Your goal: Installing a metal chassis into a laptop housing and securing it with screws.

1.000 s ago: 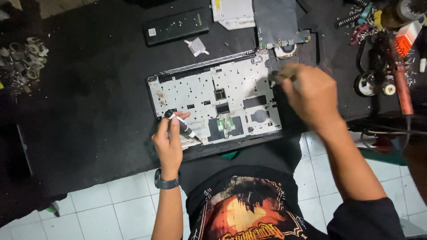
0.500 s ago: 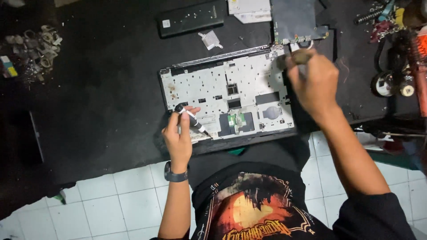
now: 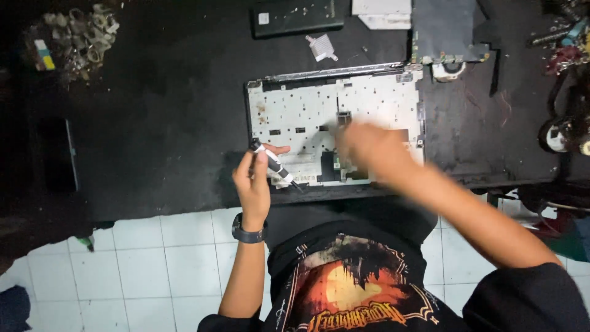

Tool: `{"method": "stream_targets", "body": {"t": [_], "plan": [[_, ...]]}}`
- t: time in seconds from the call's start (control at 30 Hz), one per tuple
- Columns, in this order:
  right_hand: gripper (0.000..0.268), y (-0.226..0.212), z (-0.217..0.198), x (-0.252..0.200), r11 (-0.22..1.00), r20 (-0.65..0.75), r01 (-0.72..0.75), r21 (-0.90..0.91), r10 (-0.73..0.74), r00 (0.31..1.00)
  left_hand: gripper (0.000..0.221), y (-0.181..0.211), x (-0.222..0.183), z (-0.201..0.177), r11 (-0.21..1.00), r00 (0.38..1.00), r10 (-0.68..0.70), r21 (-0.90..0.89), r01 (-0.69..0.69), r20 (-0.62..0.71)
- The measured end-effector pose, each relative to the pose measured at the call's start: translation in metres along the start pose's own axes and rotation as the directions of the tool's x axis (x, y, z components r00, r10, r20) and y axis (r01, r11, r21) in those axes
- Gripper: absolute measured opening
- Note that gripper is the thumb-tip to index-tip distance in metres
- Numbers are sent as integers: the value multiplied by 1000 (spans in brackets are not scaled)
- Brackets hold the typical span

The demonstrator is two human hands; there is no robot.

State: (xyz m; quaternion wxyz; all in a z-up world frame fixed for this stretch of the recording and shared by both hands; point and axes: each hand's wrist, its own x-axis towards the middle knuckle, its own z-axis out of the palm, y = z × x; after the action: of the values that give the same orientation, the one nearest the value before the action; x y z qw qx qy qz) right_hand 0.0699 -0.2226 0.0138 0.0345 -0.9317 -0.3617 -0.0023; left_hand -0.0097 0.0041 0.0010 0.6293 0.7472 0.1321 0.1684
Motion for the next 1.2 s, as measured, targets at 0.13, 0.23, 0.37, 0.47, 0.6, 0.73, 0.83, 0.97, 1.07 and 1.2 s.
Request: {"method": "stream_targets", "body": {"t": [0.13,0.23,0.37,0.47,0.6,0.73,0.83,0.97,1.07,1.2], "plan": [[17,-6,8,4,762,-123,363,536,-355,927,37,4,-15,-22,999,994,-43,0,44,-97],[10,51,28,46,843,-268,309,441,-206,941,38,2,-31,-38,995,986,-100,-22,98,-132],[5,34,43,68,948,-302,212,238,-136,944,38,-11,-49,-51,987,981,-158,5,160,-114],[17,-28,45,40,815,-122,468,341,-455,882,37,-23,-64,-60,970,963,-242,-1,244,-114],[12,-13,14,92,895,-269,401,196,-344,900,38,-23,-71,-61,939,934,-343,-64,337,-103],[21,12,42,135,907,-508,361,217,-210,835,36,-11,-68,-60,929,928,-369,-34,368,-46],[10,-49,4,104,740,-281,536,405,-458,844,37,-9,-68,-63,920,920,-391,-14,391,-3],[10,-32,4,137,636,-157,473,610,-488,859,37,-1,-66,-65,909,909,-418,-10,418,10],[15,-26,16,159,800,-362,513,312,-400,842,36,9,-66,-64,907,907,-421,-22,421,22],[24,-79,0,107,472,-340,761,446,-697,632,36,3,-69,-71,911,914,-406,-85,403,-17]]}}
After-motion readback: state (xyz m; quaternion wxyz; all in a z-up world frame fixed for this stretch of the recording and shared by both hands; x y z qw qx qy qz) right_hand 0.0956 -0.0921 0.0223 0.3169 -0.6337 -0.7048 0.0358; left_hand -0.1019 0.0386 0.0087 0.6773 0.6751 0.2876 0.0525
